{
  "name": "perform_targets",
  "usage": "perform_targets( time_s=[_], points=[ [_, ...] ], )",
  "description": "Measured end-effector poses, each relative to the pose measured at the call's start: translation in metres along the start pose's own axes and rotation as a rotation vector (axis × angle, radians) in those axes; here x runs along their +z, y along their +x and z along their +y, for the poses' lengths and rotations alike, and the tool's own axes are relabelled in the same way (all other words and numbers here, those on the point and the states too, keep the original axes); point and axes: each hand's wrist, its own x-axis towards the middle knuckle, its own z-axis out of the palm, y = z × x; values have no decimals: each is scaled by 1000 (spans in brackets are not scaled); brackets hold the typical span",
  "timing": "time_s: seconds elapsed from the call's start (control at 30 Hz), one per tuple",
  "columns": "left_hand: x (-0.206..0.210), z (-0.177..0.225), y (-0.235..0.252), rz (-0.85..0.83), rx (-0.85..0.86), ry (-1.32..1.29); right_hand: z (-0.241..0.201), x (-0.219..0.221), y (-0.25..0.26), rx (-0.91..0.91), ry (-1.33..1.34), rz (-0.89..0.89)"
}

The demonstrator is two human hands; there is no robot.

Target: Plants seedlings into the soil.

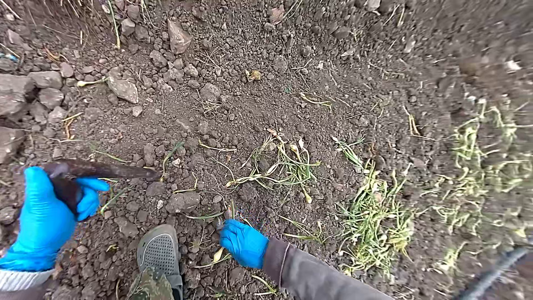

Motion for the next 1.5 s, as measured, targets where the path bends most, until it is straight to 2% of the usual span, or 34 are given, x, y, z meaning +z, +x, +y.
perform_targets(
  time_s=[0.07, 0.1, 0.13, 0.23, 0.3, 0.4, 0.47, 0.5, 0.53, 0.6, 0.67, 0.73, 0.8, 0.87, 0.93, 1.03, 1.1, 1.17, 1.23, 1.27, 1.33, 1.4, 1.5],
  points=[
    [-12, -29, 9, -28, 36, 40, 0, -7, 1, 131, 12, 189],
    [-7, -38, 10, -2, 33, 57, 6, -10, 6, 218, 6, 247],
    [-1, -44, 12, 11, 17, 48, 18, -14, 13, 273, 0, 232],
    [2, -37, 12, -10, -2, 18, 52, -23, 38, 293, 0, -87],
    [-7, -16, 10, -36, 61, -7, 67, -24, 54, 236, -38, -140],
    [-15, 17, 9, -35, 202, -72, 74, -28, 62, 273, -15, -220],
    [-4, 26, 24, 15, 259, -71, 75, -34, 60, 363, 40, -144],
    [5, 25, 34, 50, 254, -27, 75, -38, 60, 424, 68, -50],
    [14, 21, 46, 92, 225, 27, 74, -42, 64, 486, 100, 59],
    [24, 7, 67, 119, 123, 154, 71, -56, 76, 592, 151, 167],
    [22, 8, 86, 120, 55, 195, 74, -75, 100, 623, 159, 251],
    [18, 37, 93, 120, 17, 188, 78, -95, 131, 652, 188, 272],
    [14, 68, 88, 109, 74, 175, 82, -118, 168, 676, 206, 270],
    [18, 81, 86, 144, 128, 121, 83, -142, 206, 679, 195, 264],
    [27, 59, 94, 211, 87, 86, 82, -157, 244, 641, 167, 287],
    [28, -7, 107, 281, -8, 28, 79, -161, 298, 581, 107, 316],
    [17, -6, 105, 270, -53, 11, 81, -149, 327, 539, 59, 225],
    [8, 19, 91, 263, -72, 46, 83, -126, 348, 510, 3, 33],
    [7, 30, 72, 284, -17, 19, 81, -109, 353, 531, -42, -93],
    [8, 25, 65, 312, 33, -20, 80, -106, 350, 545, -51, -76],
    [14, -6, 58, 343, 106, -81, 83, -107, 333, 568, -57, 73],
    [16, -38, 61, 294, 104, -43, 90, -117, 304, 611, -47, 236],
    [15, -30, 66, 237, 79, 35, 97, -139, 240, 683, 4, 254]
  ],
)
